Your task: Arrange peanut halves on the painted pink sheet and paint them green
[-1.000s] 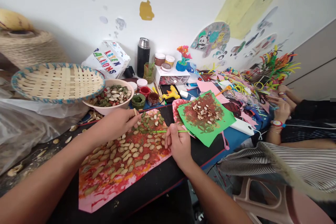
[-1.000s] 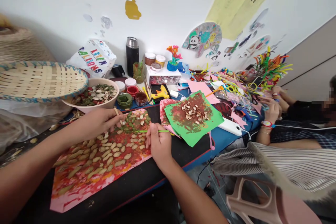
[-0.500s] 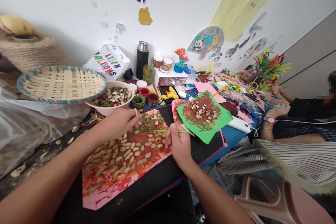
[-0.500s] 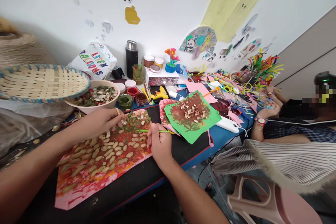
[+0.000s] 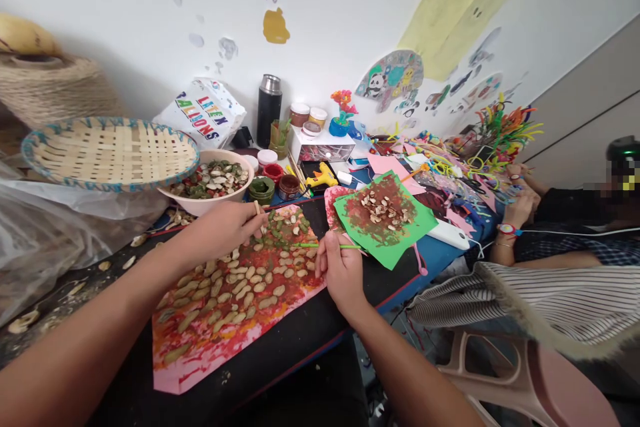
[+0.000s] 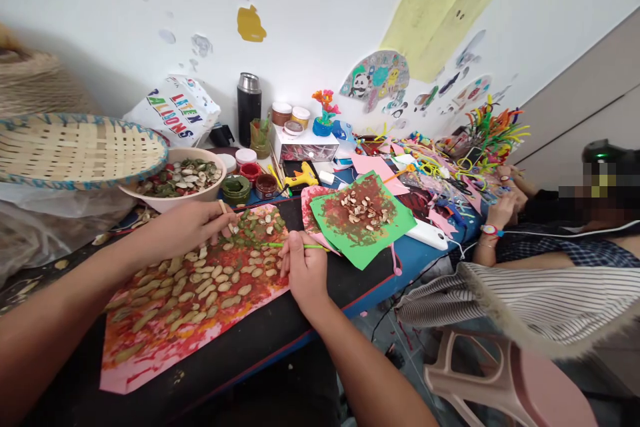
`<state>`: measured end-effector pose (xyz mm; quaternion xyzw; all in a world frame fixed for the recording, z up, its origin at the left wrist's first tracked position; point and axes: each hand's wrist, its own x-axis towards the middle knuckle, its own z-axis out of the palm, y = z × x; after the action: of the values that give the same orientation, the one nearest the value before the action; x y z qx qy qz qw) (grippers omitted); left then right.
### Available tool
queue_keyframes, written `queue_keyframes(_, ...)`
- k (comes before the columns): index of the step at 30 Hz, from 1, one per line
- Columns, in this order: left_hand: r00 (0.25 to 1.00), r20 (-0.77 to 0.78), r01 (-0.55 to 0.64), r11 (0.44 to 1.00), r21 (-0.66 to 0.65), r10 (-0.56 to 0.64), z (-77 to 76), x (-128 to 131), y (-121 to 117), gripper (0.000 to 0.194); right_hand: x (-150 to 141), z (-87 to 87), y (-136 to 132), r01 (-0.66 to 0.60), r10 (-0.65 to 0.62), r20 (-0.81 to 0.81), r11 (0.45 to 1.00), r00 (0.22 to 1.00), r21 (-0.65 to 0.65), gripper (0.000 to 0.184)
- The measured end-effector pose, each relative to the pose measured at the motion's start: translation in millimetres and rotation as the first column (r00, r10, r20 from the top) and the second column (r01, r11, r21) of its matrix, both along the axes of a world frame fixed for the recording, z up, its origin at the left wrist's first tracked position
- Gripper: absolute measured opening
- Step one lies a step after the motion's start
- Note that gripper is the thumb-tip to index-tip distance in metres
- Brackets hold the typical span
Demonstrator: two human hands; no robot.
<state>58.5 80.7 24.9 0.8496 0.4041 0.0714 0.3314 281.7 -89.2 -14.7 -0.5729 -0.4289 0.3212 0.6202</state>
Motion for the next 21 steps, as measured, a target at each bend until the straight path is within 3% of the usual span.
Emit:
queue_keyframes(15,0.999,-0.003,0.038,0.999,0.005,-0.038,0.5,0.1,-0.3,0.059,-9.5,-7.6,2.5,-0.071,0.072,0.023,0.997,0.997,-0.021,0.083)
queue_keyframes(21,0.999,0.001,0.053,0.989,0.138,-0.054,-4.5,5.3,-1.4,0.057,-7.7,-13.5,-0.3,-0.071,0.071,-0.007,0.997,0.997,-0.037,0.082)
